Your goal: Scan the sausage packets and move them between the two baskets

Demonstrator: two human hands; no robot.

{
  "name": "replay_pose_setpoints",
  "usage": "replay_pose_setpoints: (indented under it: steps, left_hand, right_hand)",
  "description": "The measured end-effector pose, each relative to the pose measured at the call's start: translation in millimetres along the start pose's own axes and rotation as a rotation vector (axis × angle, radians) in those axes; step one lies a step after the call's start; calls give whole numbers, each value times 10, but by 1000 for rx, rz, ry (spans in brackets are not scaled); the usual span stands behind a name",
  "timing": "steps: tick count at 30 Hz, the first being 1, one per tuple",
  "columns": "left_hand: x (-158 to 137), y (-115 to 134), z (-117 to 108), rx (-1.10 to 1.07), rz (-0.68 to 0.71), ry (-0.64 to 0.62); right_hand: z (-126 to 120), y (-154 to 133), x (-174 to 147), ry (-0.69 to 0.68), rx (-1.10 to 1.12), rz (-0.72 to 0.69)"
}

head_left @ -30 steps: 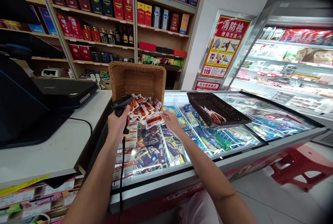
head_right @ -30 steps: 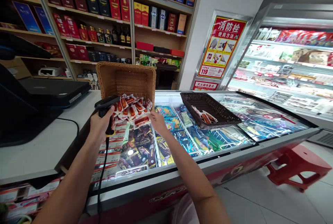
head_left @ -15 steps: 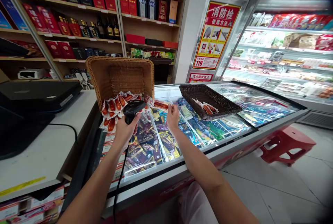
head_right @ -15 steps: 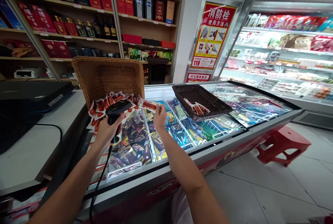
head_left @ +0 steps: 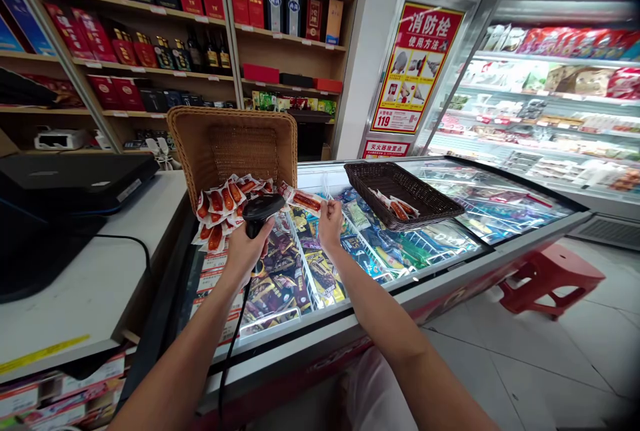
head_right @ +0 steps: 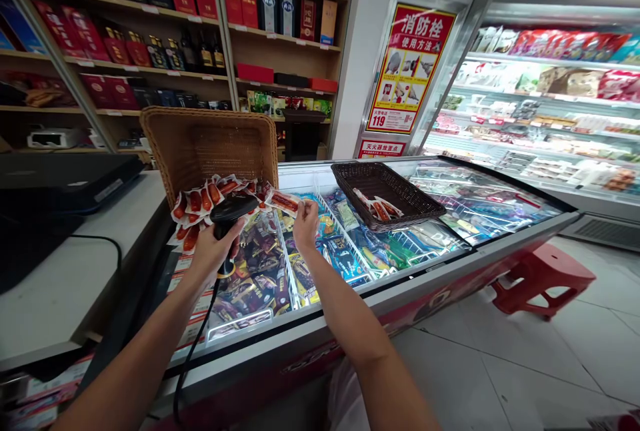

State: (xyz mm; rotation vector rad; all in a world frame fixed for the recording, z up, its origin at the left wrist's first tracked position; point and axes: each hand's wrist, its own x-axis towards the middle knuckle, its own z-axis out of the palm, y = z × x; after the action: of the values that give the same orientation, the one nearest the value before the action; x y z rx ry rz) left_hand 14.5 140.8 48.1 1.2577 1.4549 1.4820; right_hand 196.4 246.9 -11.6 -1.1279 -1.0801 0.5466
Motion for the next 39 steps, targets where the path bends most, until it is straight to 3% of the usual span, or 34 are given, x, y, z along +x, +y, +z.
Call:
replay_pose_setpoints:
  steps: [5, 33, 39]
  left_hand:
    - [7, -79, -4, 100, 26, -28]
    - [-12, -86, 13, 129, 3, -54]
    - [5, -119, 21, 111, 1, -41]
  right_hand:
    - [5, -43, -21, -7, -17, -23]
    - [8, -8, -13, 1, 22, -13]
    - [40, 37, 54, 83, 68, 25]
